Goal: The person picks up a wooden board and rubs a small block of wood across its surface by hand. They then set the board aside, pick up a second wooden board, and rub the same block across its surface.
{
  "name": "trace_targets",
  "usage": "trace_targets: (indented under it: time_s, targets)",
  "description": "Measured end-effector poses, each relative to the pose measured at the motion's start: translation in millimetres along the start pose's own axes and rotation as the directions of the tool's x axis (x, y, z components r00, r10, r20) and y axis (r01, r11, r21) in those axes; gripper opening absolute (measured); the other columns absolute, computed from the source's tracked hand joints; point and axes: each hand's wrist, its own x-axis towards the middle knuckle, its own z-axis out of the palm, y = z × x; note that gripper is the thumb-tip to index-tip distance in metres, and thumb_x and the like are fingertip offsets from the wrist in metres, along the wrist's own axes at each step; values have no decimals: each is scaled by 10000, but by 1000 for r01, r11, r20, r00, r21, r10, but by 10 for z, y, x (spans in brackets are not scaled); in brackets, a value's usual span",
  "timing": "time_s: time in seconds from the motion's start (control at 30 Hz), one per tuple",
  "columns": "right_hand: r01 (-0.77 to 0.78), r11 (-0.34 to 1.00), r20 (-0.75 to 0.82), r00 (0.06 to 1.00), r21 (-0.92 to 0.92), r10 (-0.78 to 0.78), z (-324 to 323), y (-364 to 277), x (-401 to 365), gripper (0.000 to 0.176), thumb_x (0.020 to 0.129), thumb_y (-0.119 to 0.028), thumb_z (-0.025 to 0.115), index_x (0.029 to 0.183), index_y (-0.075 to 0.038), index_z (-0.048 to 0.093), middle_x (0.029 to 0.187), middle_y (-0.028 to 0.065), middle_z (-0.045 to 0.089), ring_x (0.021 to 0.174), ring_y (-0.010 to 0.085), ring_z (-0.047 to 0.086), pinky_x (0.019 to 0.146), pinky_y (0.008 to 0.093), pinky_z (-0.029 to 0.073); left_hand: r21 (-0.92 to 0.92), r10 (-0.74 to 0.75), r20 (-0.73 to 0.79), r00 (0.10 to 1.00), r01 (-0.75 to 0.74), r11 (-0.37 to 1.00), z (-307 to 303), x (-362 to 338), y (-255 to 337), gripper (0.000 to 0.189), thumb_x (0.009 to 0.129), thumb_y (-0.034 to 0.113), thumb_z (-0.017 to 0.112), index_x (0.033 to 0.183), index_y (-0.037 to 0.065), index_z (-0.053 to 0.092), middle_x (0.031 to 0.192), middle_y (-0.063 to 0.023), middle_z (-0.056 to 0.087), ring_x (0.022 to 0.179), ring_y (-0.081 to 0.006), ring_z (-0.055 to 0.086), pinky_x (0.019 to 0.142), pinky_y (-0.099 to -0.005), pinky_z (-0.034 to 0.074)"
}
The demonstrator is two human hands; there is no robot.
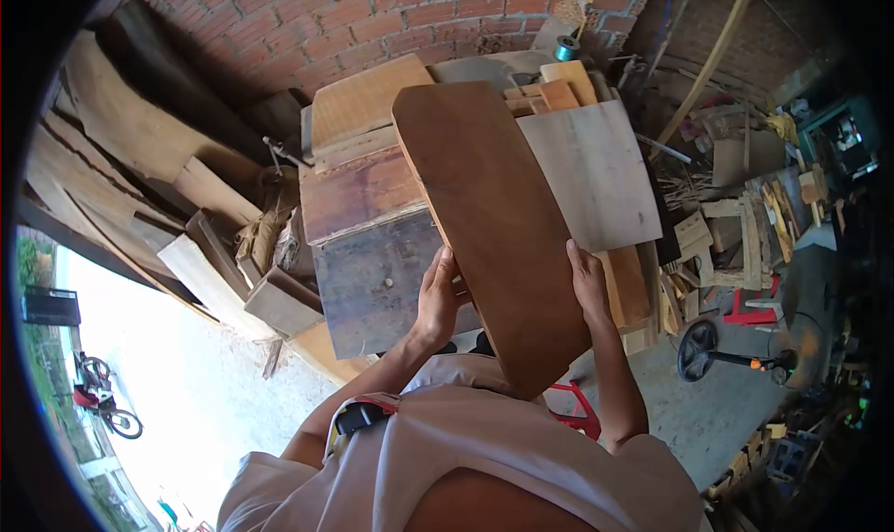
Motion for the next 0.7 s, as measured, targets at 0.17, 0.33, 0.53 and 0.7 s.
trace_targets:
  time_s: [0.17, 0.33, 0.53, 0.7]
  targets:
    - [101, 993, 61, 993, -64, -97, 747, -11, -77, 669, 946, -596, 459, 711, 28, 506, 586, 103, 390, 596, 179, 412, 588, 379, 371, -58, -89, -202, 975, 79, 995, -704, -76, 5, 459, 1012, 431, 418, 1346, 117, 451, 1209, -51, 579, 1003, -163, 583, 838, -342, 486]
    - [42, 992, 120, 992, -123, -27, 1347, 118, -216, 634, 925, -583, 509, 688, 3, 552, 596, 92, 475, 600, 195, 480, 585, 382, 392, -125, -2, -286, 958, -35, 992, -1279, 6, -177, 373, 1018, 315, 434, 1327, 107, 448, 1228, -42, 557, 1115, -170, 524, 948, -348, 439]
    - [-48, 984, -36, 998, -172, 42, 2060, -68, -566, 616, 922, -554, 529, 666, 6, 539, 603, 146, 503, 585, 276, 518, 586, 410, 403, 70, 67, -352, 934, -45, 997, -2105, 413, -411, 377, 1018, 284, 449, 1335, 80, 456, 1271, -67, 541, 1160, -180, 502, 1008, -355, 386]
    - [-58, 983, -90, 995, -173, 43, 2362, -92, -620, 587, 926, -527, 526, 710, 17, 573, 671, 237, 566, 675, 412, 584, 628, 456, 436, 426, 156, -388, 908, 27, 904, -2325, 510, -369, 494, 978, 310, 522, 1375, 40, 405, 1304, -142, 489, 1191, -290, 461, 1034, -397, 350]
